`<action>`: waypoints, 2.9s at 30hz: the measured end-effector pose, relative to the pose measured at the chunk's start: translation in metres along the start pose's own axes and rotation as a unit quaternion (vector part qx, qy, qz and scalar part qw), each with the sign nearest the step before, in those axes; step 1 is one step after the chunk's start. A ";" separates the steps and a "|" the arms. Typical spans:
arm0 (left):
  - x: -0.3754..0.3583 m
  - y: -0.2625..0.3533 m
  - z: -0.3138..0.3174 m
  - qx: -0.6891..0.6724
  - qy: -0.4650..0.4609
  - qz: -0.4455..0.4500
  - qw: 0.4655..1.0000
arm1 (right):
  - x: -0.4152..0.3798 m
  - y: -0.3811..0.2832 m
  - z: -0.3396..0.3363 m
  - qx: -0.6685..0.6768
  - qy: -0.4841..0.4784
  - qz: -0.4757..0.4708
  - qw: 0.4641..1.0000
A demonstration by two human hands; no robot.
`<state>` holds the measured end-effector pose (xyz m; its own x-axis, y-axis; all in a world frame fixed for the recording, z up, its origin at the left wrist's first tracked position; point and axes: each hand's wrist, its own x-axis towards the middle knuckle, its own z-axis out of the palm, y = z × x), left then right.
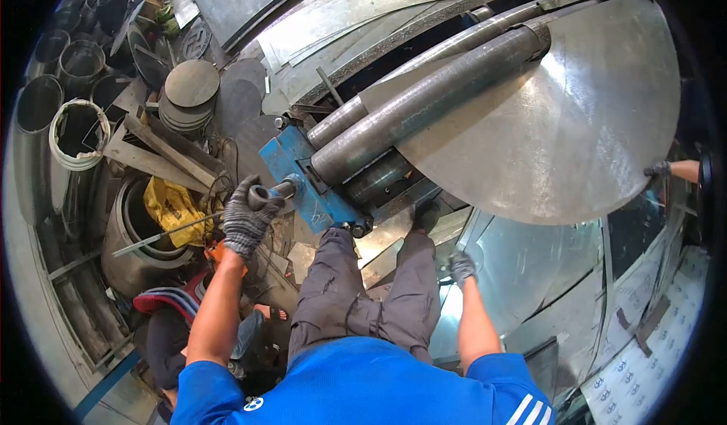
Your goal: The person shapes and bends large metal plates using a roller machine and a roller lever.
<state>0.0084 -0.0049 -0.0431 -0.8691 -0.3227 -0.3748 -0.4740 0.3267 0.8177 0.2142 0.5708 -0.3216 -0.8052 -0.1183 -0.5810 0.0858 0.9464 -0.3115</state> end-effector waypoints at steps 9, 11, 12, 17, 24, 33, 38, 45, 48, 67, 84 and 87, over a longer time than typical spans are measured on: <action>0.001 0.005 -0.006 0.057 -0.062 0.118 0.989 | -0.099 -0.234 -0.026 0.273 0.000 0.319 0.908; -0.002 0.032 -0.013 0.151 -0.087 0.087 0.981 | -0.112 -0.271 -0.075 0.254 0.024 0.343 0.904; -0.003 0.037 -0.015 0.149 -0.096 0.095 0.980 | -0.109 -0.260 -0.049 0.234 0.036 0.349 0.907; -0.003 0.048 -0.023 0.201 -0.124 0.115 0.965 | -0.119 -0.291 -0.074 0.274 0.095 0.363 0.886; -0.005 0.044 -0.027 0.215 -0.100 0.142 0.961 | -0.110 -0.299 -0.068 0.310 0.044 0.333 0.889; 0.004 0.020 -0.028 0.205 -0.146 0.134 0.958 | -0.122 -0.285 -0.038 0.450 0.087 0.300 0.836; -0.047 -0.018 -0.072 0.131 -0.123 0.089 0.980 | -0.172 -0.246 0.021 0.420 0.170 0.323 0.831; -0.093 -0.213 -0.143 0.317 -0.248 -0.092 0.911 | -0.248 -0.266 0.019 0.611 0.021 0.468 0.638; -0.138 -0.213 -0.171 0.331 -0.272 -0.139 0.893 | -0.258 -0.299 -0.023 0.488 -0.010 0.447 0.750; -0.035 -0.166 -0.212 0.178 -0.171 -0.084 0.965 | -0.079 -0.317 -0.043 0.610 0.103 0.360 0.698; 0.244 -0.254 -0.400 0.171 -0.192 -0.067 0.964 | -0.026 -0.578 -0.117 0.651 0.235 0.364 0.624; 0.265 -0.182 -0.395 -0.001 -0.161 -0.068 0.985 | -0.004 -0.570 -0.132 0.604 0.312 0.313 0.663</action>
<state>-0.0800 -0.5003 -0.1186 -0.7970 -0.0642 -0.6005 -0.5895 0.2984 0.7506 0.0912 0.0718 -0.0421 -0.4432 0.6879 -0.5748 0.6225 -0.2253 -0.7495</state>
